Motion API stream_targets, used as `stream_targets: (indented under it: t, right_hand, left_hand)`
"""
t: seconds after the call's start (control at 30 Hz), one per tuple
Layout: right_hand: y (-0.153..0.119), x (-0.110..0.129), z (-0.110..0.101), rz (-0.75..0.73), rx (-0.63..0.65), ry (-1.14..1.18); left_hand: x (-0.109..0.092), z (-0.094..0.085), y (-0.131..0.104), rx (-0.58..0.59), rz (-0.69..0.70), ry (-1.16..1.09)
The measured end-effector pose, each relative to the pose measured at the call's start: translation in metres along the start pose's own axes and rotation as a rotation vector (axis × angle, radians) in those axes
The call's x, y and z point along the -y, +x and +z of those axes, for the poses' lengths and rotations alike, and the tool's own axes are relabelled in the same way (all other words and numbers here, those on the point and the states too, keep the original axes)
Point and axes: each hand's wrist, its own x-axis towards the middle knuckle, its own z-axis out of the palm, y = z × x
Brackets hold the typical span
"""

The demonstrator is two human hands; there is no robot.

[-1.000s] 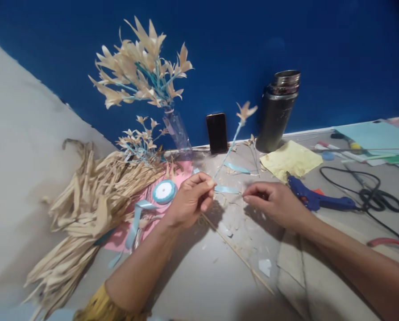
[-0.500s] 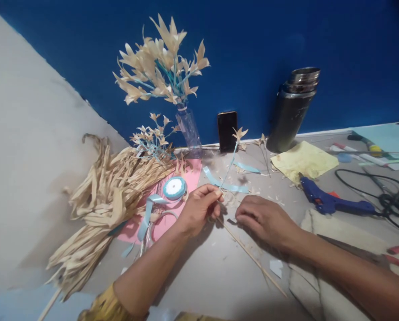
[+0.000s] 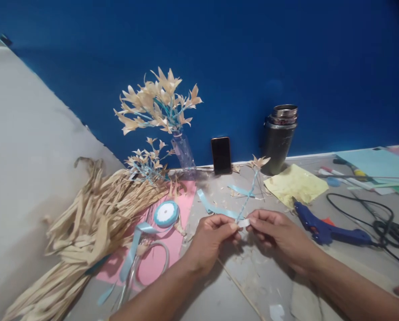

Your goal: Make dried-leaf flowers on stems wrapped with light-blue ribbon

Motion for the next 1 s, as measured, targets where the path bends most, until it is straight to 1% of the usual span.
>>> stream_targets:
  t: [0.03,0.13,0.17,0.2,0.23,0.3,0.37,0.43,0.53,0.63,0.7,0.73,0.8,0.87,0.93,1.0]
  right_hand:
    - [0.000,0.001,0.000,-0.044,-0.045,-0.041]
    - [0.000,0.004,-0.004,-0.243,-0.277,-0.239]
    - [-0.001,0.005,-0.005,-0.296,-0.334,-0.314]
    - [-0.002,0.007,-0.005,-0.333,-0.357,-0.390]
    - [-0.003,0.008,-0.005,-0.356,-0.349,-0.463]
    - [-0.006,0.010,-0.004,-0.375,-0.273,-0.593]
    - [-0.009,0.011,0.000,-0.377,-0.186,-0.676]
    - [-0.012,0.012,0.003,-0.377,-0.130,-0.724]
    - [-0.015,0.011,0.007,-0.413,-0.086,-0.785]
    - [-0.015,0.010,0.007,-0.418,-0.078,-0.801]
    - [-0.012,0.010,0.006,-0.395,-0.126,-0.789]
    - [-0.011,0.009,0.004,-0.386,-0.168,-0.778]
    - [-0.007,0.010,0.002,-0.374,-0.262,-0.739]
    - [-0.006,0.011,0.000,-0.362,-0.330,-0.684]
    - [-0.007,0.013,0.001,-0.354,-0.340,-0.629]
    - [-0.010,0.013,0.004,-0.332,-0.292,-0.569]
  left_hand:
    - [0.001,0.001,0.000,-0.012,-0.004,-0.010]
    - [0.001,0.000,0.001,-0.074,0.017,0.011]
    - [0.000,0.000,0.001,-0.097,0.025,0.033]
    - [-0.001,-0.001,0.000,-0.116,0.034,0.062]
    - [-0.002,-0.001,0.000,-0.126,0.045,0.097]
    - [-0.004,-0.001,-0.002,-0.124,0.083,0.170]
    - [-0.004,0.001,-0.004,-0.103,0.136,0.237]
    - [-0.002,0.003,-0.006,-0.085,0.193,0.299]
    - [0.002,0.006,-0.007,-0.080,0.257,0.378]
    - [0.004,0.008,-0.008,-0.088,0.283,0.402]
    - [0.005,0.009,-0.008,-0.098,0.262,0.360]
    - [0.005,0.009,-0.008,-0.100,0.224,0.309]
    - [0.007,0.009,-0.008,-0.083,0.103,0.164]
    - [0.011,0.009,-0.007,-0.034,-0.010,0.021]
    - [0.015,0.009,-0.006,0.015,-0.062,-0.065]
    - [0.018,0.008,-0.006,0.037,-0.069,-0.094]
